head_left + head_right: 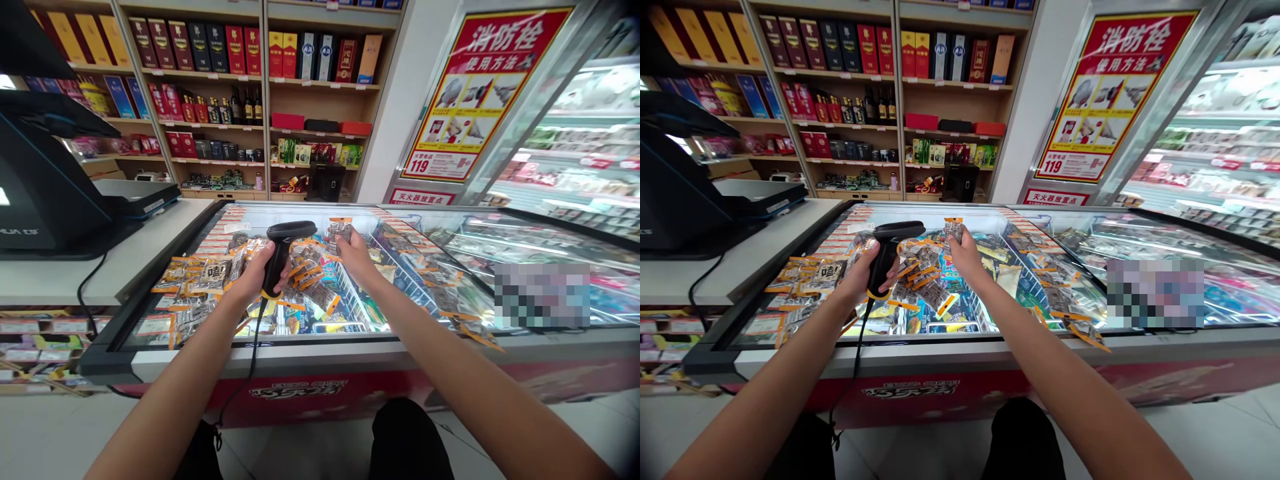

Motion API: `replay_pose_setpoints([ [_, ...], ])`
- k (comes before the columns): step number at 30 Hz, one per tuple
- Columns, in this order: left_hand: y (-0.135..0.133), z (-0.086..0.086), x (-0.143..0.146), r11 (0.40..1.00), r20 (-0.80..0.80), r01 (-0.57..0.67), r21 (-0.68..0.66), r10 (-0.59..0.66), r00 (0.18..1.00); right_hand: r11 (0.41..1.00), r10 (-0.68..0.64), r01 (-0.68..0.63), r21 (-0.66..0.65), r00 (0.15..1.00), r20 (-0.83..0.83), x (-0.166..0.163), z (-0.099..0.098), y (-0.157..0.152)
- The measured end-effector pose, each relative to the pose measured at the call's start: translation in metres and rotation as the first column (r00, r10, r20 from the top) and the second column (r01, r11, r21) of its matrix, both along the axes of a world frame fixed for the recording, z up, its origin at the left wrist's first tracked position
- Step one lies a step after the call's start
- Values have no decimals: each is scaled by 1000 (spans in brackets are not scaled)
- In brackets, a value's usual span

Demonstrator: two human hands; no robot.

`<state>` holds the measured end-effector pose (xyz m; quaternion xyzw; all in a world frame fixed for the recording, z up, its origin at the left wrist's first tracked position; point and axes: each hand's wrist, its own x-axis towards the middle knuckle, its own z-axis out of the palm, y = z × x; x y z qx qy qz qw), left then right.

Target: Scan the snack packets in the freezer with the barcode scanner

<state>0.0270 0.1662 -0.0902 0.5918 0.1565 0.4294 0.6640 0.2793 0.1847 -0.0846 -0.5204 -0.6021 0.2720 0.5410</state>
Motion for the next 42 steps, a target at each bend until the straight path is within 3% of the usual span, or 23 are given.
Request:
replay_pose_setpoints([
  [7,-7,9,2,999,-44,30,27,-29,999,998,51,-49,30,997,-66,-3,-5,10],
  [12,-4,5,1,1000,9,-6,6,6,1000,999,35,-31,35,992,-119,-9,3,5],
  [15,-1,5,-1,994,113,-108,-12,109,988,999,-22,19,-40,996,-86,-18,12,4],
  [18,1,9,-4,973,228,-228,-42,231,946,988,13,-29,-153,995,-100,-26,18,11],
  [21,1,13,-7,957,268,-270,-101,288,919,960,-45,15,-280,994,-103,-28,17,24],
  [24,2,13,-7,955,252,-266,-132,292,923,954,-100,105,-281,994,31,-22,12,35],
  [29,2,12,-7,963,232,-252,-96,268,935,968,31,70,-241,921,389,-9,0,37],
  [33,1,12,-8,959,219,-265,-96,280,935,965,30,102,-241,873,487,6,-7,28],
  [36,1,12,-8,961,211,-262,-92,276,938,949,-60,234,-213,794,605,37,-8,16],
  [39,1,12,-6,966,191,-241,-89,254,948,872,-163,438,-218,681,714,88,-4,0],
  [40,1,12,-6,968,185,-235,-88,248,951,821,-210,532,-206,617,759,107,-3,-5],
  [42,1,12,-5,971,176,-227,-78,237,955,635,-225,761,-136,349,910,143,-1,-13],
])
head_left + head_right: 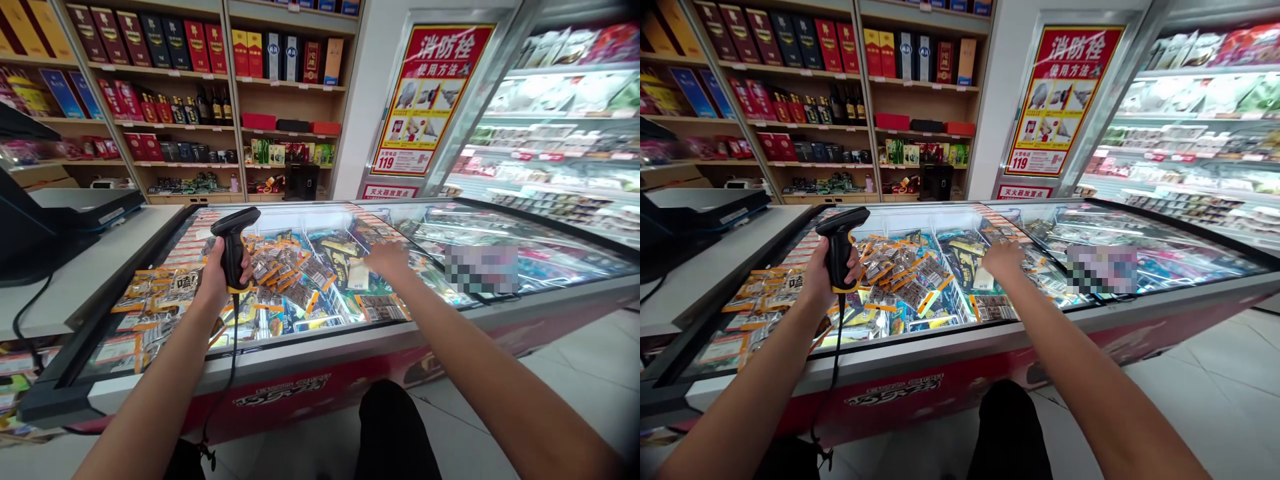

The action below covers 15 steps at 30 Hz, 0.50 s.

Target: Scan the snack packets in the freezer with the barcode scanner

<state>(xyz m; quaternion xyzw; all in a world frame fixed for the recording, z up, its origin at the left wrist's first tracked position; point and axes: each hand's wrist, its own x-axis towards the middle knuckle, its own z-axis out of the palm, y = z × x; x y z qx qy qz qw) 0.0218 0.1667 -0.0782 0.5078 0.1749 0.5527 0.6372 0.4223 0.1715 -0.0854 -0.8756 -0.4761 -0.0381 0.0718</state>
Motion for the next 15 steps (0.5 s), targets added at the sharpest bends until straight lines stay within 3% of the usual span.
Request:
replay_pose_setpoints([
  [2,0,-1,0,1000,-7,5,14,-5,1000,986,-99,104,-133,994,40,27,0,-7],
  [5,1,-2,0,1000,-9,7,21,-7,1000,980,34,-33,-195,999,1,41,-3,-13],
  [8,1,-2,-1,1000,-9,2,18,-2,1000,954,261,-263,-142,965,-36,27,-7,-12],
  [11,1,-3,-1,1000,-14,-1,19,1,1000,872,479,-485,-62,873,-96,0,-9,-4],
  [13,1,-3,-1,1000,-24,1,18,-1,1000,848,525,-530,-12,843,-119,-17,-10,3],
  [15,2,-4,-1,1000,-32,6,22,-5,999,876,479,-483,9,867,-134,-29,-12,10],
])
